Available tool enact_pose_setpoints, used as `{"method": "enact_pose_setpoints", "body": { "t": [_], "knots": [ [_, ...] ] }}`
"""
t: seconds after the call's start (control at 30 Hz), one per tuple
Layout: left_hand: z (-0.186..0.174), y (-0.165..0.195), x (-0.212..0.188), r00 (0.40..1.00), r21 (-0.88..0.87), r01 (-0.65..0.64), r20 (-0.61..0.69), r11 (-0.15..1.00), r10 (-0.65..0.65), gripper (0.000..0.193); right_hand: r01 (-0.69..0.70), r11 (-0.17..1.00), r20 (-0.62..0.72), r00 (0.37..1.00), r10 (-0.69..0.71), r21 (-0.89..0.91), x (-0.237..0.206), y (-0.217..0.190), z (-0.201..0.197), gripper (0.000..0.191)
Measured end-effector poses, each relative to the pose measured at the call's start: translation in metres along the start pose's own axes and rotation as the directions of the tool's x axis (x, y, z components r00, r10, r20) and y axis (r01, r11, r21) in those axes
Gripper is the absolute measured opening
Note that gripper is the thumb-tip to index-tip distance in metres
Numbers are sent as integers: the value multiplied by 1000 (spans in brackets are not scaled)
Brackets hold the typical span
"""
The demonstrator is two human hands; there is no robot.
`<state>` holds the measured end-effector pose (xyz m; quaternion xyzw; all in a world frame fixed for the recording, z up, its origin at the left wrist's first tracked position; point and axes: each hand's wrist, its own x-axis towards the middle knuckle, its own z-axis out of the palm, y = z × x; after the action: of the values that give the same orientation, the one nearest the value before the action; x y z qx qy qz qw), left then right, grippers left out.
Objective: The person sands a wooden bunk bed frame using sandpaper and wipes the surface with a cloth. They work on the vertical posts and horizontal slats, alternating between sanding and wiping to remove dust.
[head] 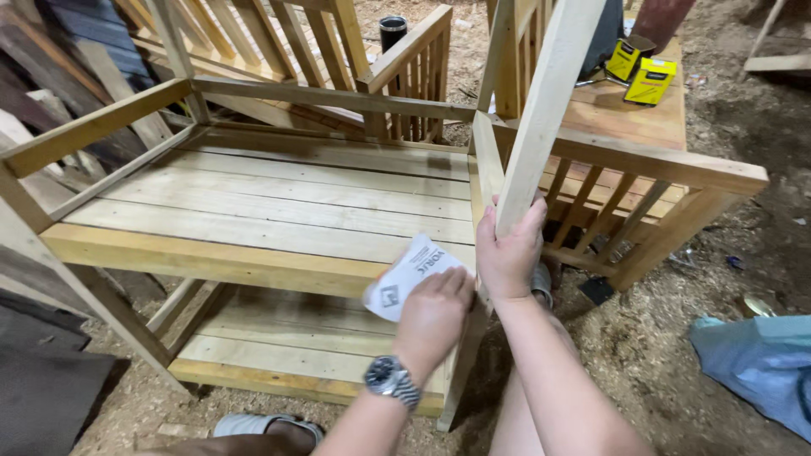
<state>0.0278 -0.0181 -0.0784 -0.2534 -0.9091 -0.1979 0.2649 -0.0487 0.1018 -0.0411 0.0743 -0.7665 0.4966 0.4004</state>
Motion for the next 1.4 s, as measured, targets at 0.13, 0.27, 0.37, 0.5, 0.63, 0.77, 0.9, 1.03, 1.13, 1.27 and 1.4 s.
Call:
{"method": "enact_pose_setpoints", "body": {
  "t": [0.13,0.27,0.37,0.5,0.63,0.77,0.9,1.03,1.13,1.27,1.4],
  "knots": [
    [-25,-41,-22,996,69,89,-2,994,-89,38,-46,998,-3,999,46,48,-1,1,3,51],
    [-4,-23,-10,991,52,129,-33,990,-127,33,-30,999,-11,999,30,19,-1,4,5,47],
    [16,4,7,998,73,54,-48,996,-50,33,-17,1000,-28,999,18,4,0,4,3,50],
    [3,-8,-5,1000,-19,28,-6,999,-28,33,-31,999,1,1000,31,35,0,4,2,49],
    [-28,-53,-33,993,137,117,-52,984,-111,41,-26,1000,-12,1000,26,14,-2,5,4,46],
    [-18,-30,-30,983,89,185,-1,979,-185,43,-23,1000,-36,999,22,-17,-3,3,5,47],
    [4,17,-15,995,20,66,-81,998,-64,39,-14,999,-44,999,13,-32,-1,-2,3,50],
    [-12,-6,-34,998,69,8,-66,998,-4,49,0,1000,-25,1000,0,9,1,-2,2,49],
    [-19,-26,-49,996,110,83,-43,991,-78,55,-8,1000,-32,999,8,1,0,1,3,50],
    [10,2,-34,995,49,86,-64,995,-83,51,-6,1000,-44,999,6,-17,-2,3,4,48],
    [14,16,-26,994,41,6,-109,999,-2,50,2,1000,-29,1000,-2,-4,-1,2,3,48]
  ]
}}
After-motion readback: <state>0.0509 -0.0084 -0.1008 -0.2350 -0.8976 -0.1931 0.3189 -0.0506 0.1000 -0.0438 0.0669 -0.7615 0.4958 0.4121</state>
